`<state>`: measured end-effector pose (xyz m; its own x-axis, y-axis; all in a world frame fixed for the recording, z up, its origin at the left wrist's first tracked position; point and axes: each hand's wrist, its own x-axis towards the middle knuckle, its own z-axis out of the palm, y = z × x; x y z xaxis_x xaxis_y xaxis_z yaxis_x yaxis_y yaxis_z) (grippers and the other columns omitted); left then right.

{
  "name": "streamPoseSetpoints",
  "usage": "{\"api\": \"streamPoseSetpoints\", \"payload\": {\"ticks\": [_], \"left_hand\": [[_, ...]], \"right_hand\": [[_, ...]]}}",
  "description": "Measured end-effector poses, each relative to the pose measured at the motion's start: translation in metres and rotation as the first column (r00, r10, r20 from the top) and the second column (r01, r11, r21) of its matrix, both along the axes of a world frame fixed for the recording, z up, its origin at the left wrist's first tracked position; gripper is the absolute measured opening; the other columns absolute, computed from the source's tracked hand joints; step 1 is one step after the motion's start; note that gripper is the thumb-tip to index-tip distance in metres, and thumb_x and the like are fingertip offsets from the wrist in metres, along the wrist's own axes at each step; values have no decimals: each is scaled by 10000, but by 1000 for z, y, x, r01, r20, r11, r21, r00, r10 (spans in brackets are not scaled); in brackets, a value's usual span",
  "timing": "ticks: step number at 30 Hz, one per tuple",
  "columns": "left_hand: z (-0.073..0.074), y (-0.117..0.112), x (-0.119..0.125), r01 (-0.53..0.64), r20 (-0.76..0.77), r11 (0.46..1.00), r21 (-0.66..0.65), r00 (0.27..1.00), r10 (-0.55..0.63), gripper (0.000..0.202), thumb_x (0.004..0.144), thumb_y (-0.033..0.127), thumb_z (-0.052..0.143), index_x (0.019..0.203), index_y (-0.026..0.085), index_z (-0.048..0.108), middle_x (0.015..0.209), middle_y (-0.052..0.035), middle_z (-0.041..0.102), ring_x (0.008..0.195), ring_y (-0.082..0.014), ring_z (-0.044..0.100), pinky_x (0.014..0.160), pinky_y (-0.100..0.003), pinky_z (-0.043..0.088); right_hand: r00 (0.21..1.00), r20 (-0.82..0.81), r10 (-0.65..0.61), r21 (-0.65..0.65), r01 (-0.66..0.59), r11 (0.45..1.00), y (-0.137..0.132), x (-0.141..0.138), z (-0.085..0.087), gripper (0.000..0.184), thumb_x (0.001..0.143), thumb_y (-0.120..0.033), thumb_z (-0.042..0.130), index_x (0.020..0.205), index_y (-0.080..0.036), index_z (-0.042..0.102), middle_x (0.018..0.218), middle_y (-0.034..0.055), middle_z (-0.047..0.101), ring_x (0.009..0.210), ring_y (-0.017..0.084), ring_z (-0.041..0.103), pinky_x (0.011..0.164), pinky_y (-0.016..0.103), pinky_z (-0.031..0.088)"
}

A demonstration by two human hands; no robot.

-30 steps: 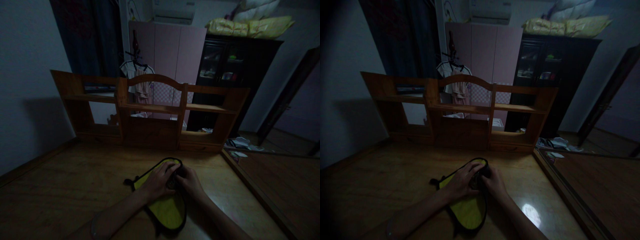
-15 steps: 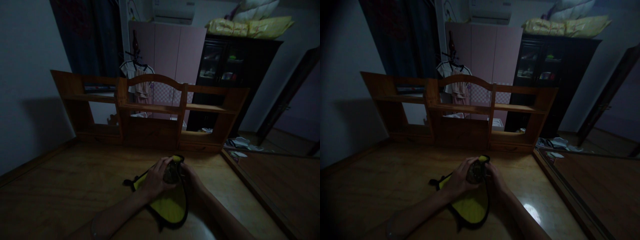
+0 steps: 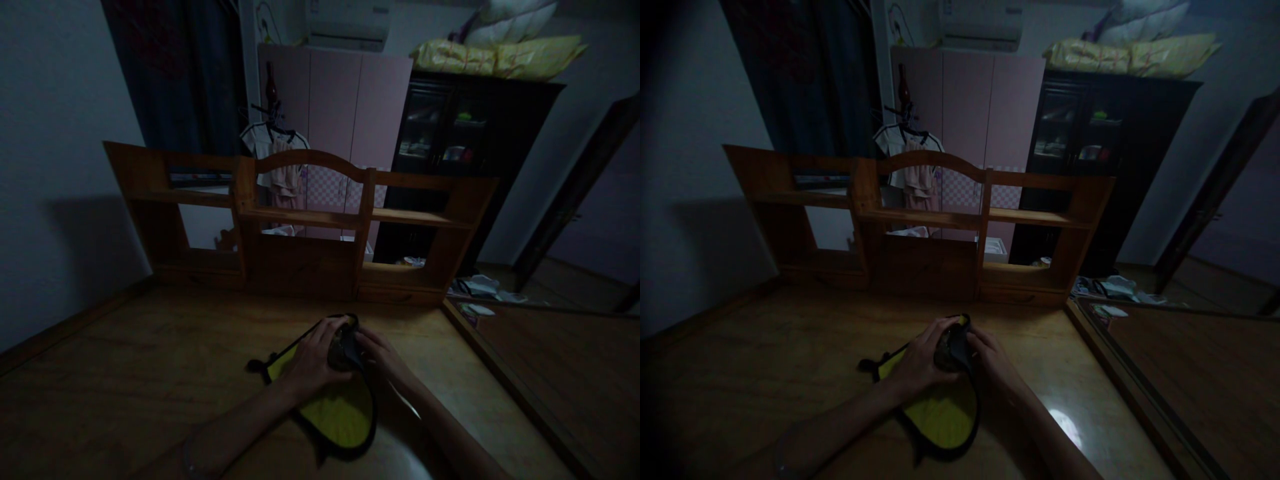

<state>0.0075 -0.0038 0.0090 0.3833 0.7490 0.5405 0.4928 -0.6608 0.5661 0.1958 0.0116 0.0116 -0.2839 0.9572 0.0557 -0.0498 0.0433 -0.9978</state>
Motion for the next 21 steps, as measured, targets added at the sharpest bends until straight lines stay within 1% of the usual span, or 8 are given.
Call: {"api": "streamPoseSetpoints", "payload": {"ticks": [3, 7, 9, 13, 15, 18, 21], "left_hand": [[0, 0, 0, 19, -25, 1000, 14, 1000, -19, 939, 624, 326, 837, 1402, 331, 311, 1360, -32, 445, 1242, -240, 457, 1047, -377, 406], [-1, 0, 0, 42, -82, 998, 39, 996, -39, 955, 625, 328, 842, 1412, 367, 304, 1334, -24, 447, 1213, -235, 473, 1021, -367, 424], [-2, 1, -1, 53, -98, 998, 42, 994, -49, 982, 625, 336, 841, 1427, 368, 276, 1338, -29, 444, 1211, -239, 473, 1015, -375, 429], [-3, 3, -2, 80, -100, 995, 58, 992, -74, 1036, 620, 350, 843, 1450, 326, 224, 1352, -51, 445, 1225, -245, 462, 1032, -380, 416], [-4, 4, -3, 108, -114, 990, 90, 989, -97, 1042, 632, 366, 835, 1458, 311, 202, 1357, -62, 444, 1228, -247, 460, 1033, -382, 414], [-6, 4, -5, 176, -188, 970, 166, 972, -144, 1002, 672, 390, 804, 1463, 305, 195, 1359, -80, 440, 1230, -259, 455, 1030, -403, 413], [-6, 4, -6, 229, -269, 948, 220, 949, -167, 953, 702, 407, 775, 1464, 309, 210, 1374, -94, 425, 1241, -275, 443, 1035, -428, 403]], "right_hand": [[998, 41, 37, 90, -40, 995, 6, 2, -10, 355, 829, -403, 623, 1121, -202, 650, 1070, 57, 692, 1012, 250, 617, 909, 386, 461], [995, 54, 89, 188, -97, 977, 8, 0, -18, 401, 829, -354, 634, 1194, -192, 597, 1104, 82, 685, 1003, 254, 633, 884, 393, 491], [994, 58, 90, 206, -100, 973, 8, 0, -20, 417, 827, -334, 634, 1213, -188, 576, 1101, 89, 685, 982, 255, 644, 859, 395, 510], [995, 53, 80, 201, -89, 976, 8, 1, -22, 470, 804, -275, 640, 1252, -186, 529, 1071, 86, 694, 955, 248, 656, 826, 387, 530], [995, 81, 53, 225, -70, 972, 9, 1, -21, 451, 785, -235, 641, 1223, -182, 549, 1065, 79, 693, 951, 242, 654, 829, 376, 530], [989, 147, 4, 276, -45, 960, 8, 2, -18, 337, 776, -199, 622, 1112, -164, 614, 1033, 67, 698, 943, 239, 648, 844, 368, 523], [983, 184, 15, 273, -65, 960, 3, 2, -14, 288, 798, -205, 600, 1080, -158, 633, 1028, 66, 704, 927, 239, 655, 830, 360, 531]]}}
